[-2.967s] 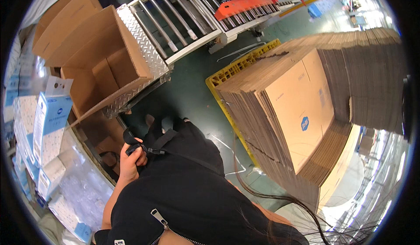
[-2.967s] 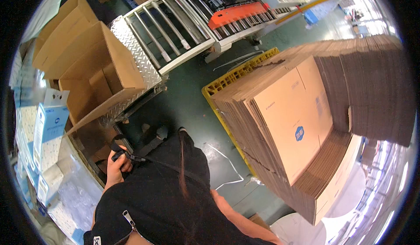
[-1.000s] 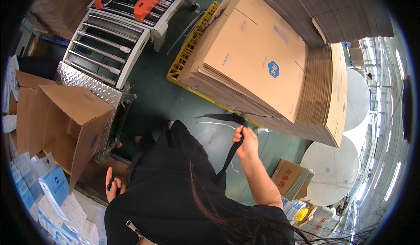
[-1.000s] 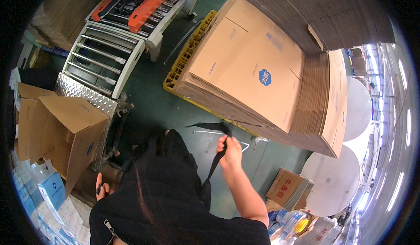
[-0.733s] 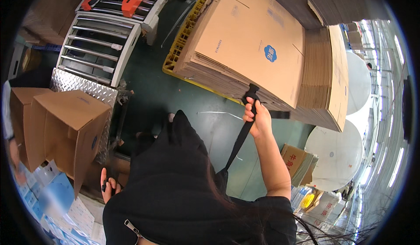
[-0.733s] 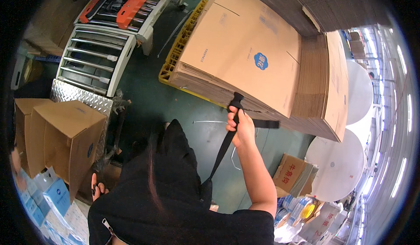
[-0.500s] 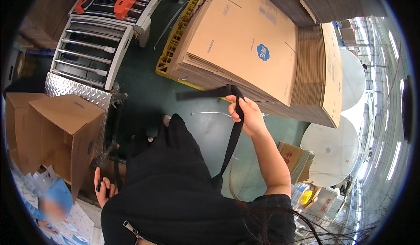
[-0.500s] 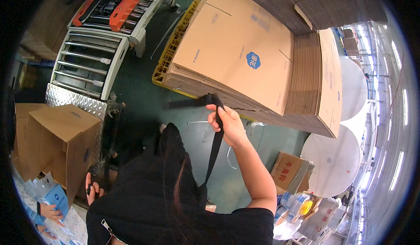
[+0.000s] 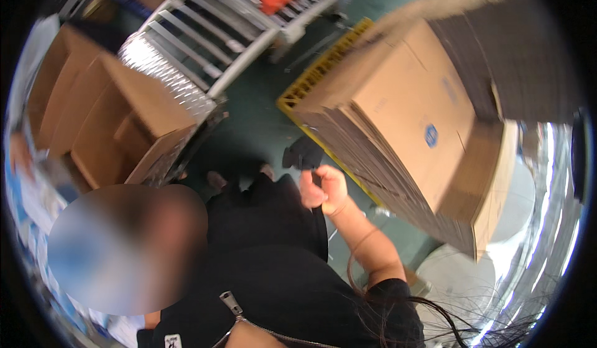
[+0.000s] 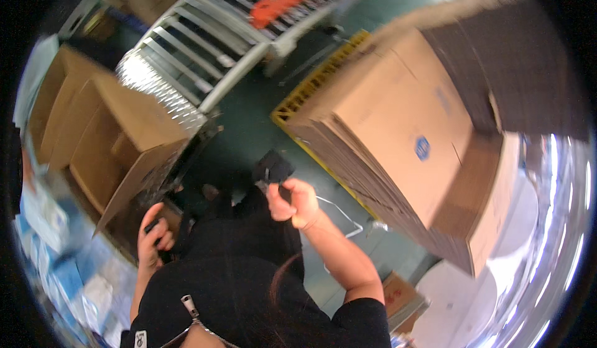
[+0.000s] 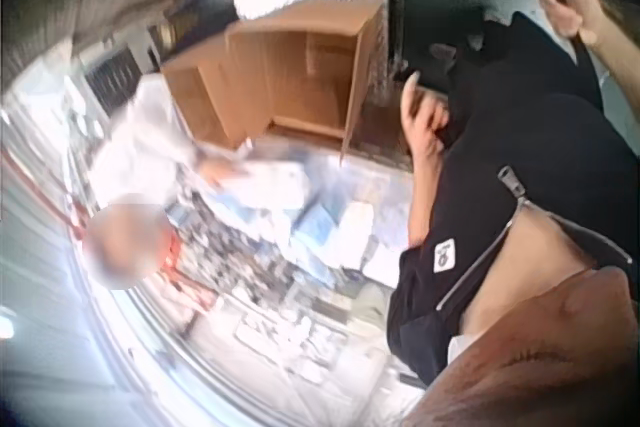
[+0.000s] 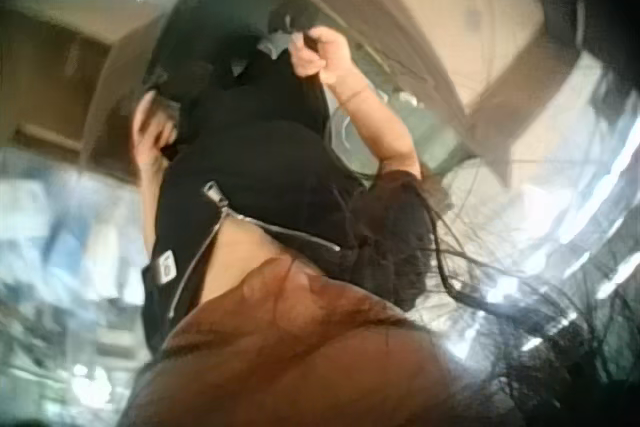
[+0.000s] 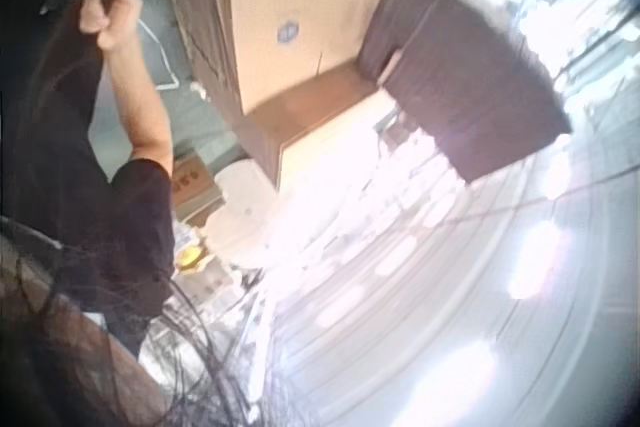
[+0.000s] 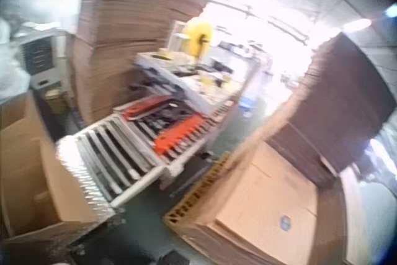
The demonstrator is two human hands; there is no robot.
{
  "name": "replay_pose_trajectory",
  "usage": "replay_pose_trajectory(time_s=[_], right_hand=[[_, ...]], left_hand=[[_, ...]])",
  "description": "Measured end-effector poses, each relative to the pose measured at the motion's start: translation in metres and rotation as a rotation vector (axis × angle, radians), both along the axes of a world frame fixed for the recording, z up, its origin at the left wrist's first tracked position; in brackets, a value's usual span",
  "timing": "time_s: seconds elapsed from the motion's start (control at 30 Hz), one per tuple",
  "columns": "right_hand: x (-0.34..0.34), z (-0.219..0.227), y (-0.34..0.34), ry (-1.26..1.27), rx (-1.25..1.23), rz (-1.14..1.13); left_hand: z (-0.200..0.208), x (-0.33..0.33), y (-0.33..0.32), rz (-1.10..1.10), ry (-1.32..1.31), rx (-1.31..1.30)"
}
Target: The person packs boxes with rectangular product packages by hand on an assembly line, closes the box flaps, and places them onto a conveyor belt.
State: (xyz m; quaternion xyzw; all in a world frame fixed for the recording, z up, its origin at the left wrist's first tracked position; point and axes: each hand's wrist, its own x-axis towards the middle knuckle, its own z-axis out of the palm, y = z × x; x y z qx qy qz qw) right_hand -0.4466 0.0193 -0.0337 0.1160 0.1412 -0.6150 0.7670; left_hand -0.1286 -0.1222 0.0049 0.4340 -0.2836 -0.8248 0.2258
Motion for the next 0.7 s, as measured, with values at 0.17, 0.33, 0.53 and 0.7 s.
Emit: replay_pose_trajectory(time_s=[0.17, 0.33, 0.53, 0.7], right_hand=[[0.099, -0.03, -0.04, -0.319, -0.167, 0.366], [0.107, -0.03, -0.045, -0.331, -0.075, 0.536], [0.103, 0.016, -0.068, 0.68, 0.022, 0.793], [0.109, 0.023, -0.071, 1.807, -0.408, 0.555]], left_hand=[[-0.004, -0.027, 0.01, -0.224, 0.014, 0.281], [-0.009, -0.02, 0.024, -0.075, 0.097, 0.371], [-0.011, -0.027, 0.029, 0.249, -0.215, 0.302], [-0.012, -0.014, 0.03, -0.02, -0.019, 0.25]])
